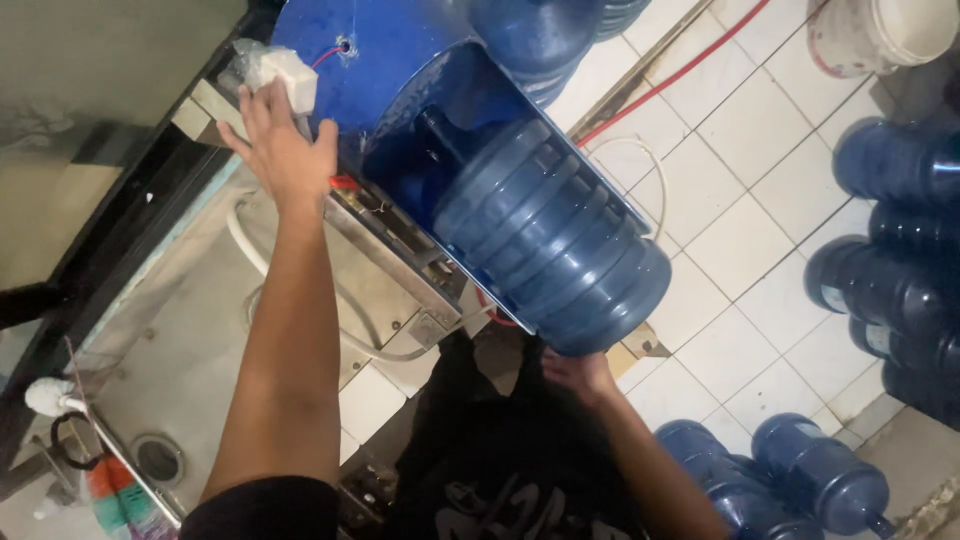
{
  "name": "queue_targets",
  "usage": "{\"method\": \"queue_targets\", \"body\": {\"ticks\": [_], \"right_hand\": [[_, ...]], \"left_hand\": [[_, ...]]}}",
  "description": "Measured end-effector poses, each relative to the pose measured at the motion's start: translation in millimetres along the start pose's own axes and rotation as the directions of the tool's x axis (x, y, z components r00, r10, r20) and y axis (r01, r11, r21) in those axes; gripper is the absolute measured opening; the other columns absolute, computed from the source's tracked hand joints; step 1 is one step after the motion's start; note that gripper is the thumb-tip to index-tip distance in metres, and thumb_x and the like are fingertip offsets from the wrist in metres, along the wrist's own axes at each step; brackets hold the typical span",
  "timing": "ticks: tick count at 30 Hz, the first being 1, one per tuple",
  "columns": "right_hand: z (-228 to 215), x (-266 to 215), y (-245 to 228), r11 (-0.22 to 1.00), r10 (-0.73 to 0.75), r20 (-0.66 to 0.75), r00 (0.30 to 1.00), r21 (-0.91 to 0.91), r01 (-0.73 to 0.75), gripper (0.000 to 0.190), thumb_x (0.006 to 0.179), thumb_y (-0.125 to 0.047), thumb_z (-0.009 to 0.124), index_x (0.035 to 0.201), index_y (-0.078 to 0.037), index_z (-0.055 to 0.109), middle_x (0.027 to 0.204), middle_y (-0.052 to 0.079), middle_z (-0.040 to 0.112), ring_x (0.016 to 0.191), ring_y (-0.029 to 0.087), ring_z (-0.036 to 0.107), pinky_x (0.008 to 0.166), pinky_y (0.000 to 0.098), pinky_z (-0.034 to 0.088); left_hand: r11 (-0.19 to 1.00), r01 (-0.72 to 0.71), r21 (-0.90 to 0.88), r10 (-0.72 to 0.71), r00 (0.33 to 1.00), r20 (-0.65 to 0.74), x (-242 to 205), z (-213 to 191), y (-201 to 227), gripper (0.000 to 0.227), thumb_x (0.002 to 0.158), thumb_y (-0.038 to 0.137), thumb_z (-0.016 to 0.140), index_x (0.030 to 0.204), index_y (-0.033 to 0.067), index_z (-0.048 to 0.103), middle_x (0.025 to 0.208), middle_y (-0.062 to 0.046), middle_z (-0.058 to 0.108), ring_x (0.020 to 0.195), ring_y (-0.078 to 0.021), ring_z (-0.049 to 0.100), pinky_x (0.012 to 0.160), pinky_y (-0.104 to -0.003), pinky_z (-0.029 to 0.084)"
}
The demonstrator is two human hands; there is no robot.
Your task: The person picks up a large blue water jug, places it on a filling station, and fills it with water using a hose. They then remove the filled jug and place it on the floor among other filled jugs. The person repeats this process with another jug.
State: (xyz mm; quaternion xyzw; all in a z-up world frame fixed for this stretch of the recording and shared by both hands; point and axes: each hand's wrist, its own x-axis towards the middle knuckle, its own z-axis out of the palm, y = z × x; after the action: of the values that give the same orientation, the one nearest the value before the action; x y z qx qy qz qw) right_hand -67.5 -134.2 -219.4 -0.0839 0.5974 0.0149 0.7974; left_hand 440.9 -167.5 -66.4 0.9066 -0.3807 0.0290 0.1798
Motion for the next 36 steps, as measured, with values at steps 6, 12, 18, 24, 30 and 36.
{"method": "queue_targets", "body": {"ticks": [6,12,18,24,30,36], "right_hand": [[-36.1,-36.0,-49.5,0.653,-0.732,-0.124,0.670,0.153,0.741,0.053,0.108,-0.038,0.041,0.147,-0.002,0.045,0.149,0.008,0.050,0.141,0.026,0.042,0.118,0.0469,0.032],[-58.1,25.0,-119.7,0.738,-0.484,0.020,0.875,0.546,0.396,0.068,0.097,-0.056,0.042,0.137,-0.004,0.057,0.138,0.015,0.060,0.122,0.031,0.059,0.106,0.0471,0.042],[-25.3,50.7,-18.4,0.914,-0.387,0.049,0.921,0.153,0.376,0.063,0.102,-0.051,0.036,0.151,-0.012,0.040,0.145,0.005,0.054,0.131,0.027,0.054,0.110,0.0489,0.043],[-38.1,-42.3,61.5,0.674,-0.721,-0.040,0.691,-0.272,0.687,0.077,0.105,-0.058,0.027,0.165,-0.012,0.014,0.160,0.022,0.039,0.150,0.038,0.035,0.121,0.0479,0.028],[-58.7,-6.3,-54.5,0.412,-0.901,-0.151,0.407,-0.594,0.691,0.077,0.104,-0.058,0.037,0.159,-0.005,0.033,0.169,0.021,0.021,0.154,0.034,0.026,0.120,0.0431,0.026],[-59.3,62.3,-101.9,0.823,-0.517,-0.019,0.856,0.263,0.503,0.065,0.105,-0.053,0.045,0.147,-0.003,0.051,0.143,0.017,0.055,0.126,0.030,0.054,0.101,0.0438,0.049]], "left_hand": [[1.000,-0.005,0.004,0.005,1.000,-0.001,0.9,0.1,-0.7,0.074,0.087,0.033,0.074,0.149,0.0005,0.051,0.149,-0.016,0.052,0.151,-0.0366,0.027,0.120,-0.063,0.000],[1.000,-0.016,0.012,0.016,1.000,-0.012,-2.2,-2.9,-2.8,0.068,0.088,0.032,0.073,0.147,0.0034,0.055,0.149,-0.018,0.051,0.152,-0.0375,0.025,0.120,-0.063,0.001],[1.000,-0.011,0.023,0.011,1.000,-0.022,2.6,2.3,-1.7,0.066,0.090,0.029,0.070,0.148,0.0027,0.054,0.153,-0.019,0.050,0.154,-0.0373,0.025,0.122,-0.063,0.004],[1.000,0.015,0.025,-0.015,1.000,-0.001,0.7,-1.2,-2.5,0.065,0.089,0.029,0.069,0.147,0.0032,0.055,0.150,-0.015,0.053,0.153,-0.0360,0.025,0.121,-0.062,0.002],[1.000,-0.003,-0.022,0.003,1.000,-0.024,1.0,2.3,-6.0,0.058,0.093,0.030,0.068,0.143,0.0022,0.056,0.150,-0.015,0.054,0.154,-0.0362,0.025,0.122,-0.062,0.003],[0.918,-0.227,-0.325,0.115,0.937,-0.330,-16.2,-22.1,16.4,0.034,0.104,0.020,0.060,0.134,0.0033,0.062,0.144,-0.015,0.059,0.150,-0.0390,0.037,0.127,-0.061,0.011]]}}
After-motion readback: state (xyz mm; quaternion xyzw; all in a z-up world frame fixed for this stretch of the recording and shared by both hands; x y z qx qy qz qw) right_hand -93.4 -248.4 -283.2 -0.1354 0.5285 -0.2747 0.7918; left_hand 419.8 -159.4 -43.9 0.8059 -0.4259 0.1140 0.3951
